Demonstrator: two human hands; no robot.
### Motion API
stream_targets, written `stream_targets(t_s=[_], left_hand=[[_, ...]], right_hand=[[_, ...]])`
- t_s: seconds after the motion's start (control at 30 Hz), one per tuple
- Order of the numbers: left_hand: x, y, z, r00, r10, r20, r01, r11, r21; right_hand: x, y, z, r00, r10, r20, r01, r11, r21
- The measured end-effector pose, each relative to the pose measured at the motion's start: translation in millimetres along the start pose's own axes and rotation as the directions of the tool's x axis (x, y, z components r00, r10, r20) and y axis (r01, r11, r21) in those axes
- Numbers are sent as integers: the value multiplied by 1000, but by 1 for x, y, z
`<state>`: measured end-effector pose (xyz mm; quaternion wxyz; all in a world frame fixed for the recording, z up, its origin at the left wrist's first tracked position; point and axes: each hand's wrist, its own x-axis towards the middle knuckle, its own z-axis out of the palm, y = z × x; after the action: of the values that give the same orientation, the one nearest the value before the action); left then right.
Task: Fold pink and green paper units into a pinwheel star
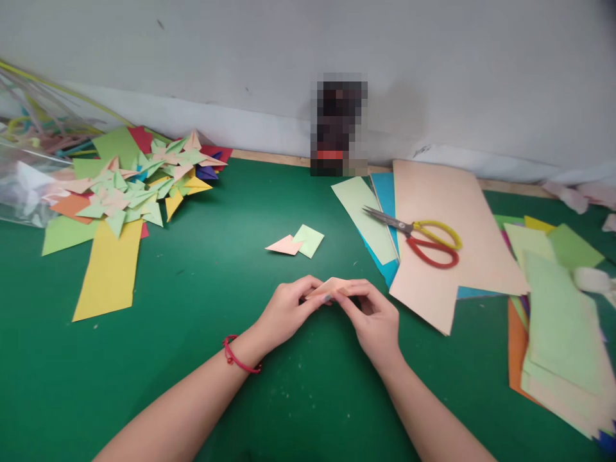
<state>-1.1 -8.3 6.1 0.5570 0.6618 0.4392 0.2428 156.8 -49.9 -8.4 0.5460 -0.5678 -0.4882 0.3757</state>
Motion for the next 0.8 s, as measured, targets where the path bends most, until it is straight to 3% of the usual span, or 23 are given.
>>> stream_targets(t_s=[0.37, 0.5, 0.6, 0.7, 0.8], left_hand=[[1, 1, 2, 1000, 21, -20, -23, 993, -115], [1, 1, 2, 1000, 4, -30, -8, 988, -152], [0, 2, 1, 1000, 2, -8, -4, 987, -158], [0, 4, -1, 1000, 6, 28, -3, 992, -129], [0, 6, -1, 996, 6, 85, 5, 991, -135]], right_hand=[[-1, 0, 2, 1000, 9, 3, -9, 1000, -11], [1, 1, 3, 997, 56, -47, -51, 992, 112], [3, -1, 1, 995, 92, 44, -98, 982, 163], [3, -4, -2, 979, 110, 171, -122, 991, 62], [3, -6, -5, 977, 117, 180, -115, 993, -21]])
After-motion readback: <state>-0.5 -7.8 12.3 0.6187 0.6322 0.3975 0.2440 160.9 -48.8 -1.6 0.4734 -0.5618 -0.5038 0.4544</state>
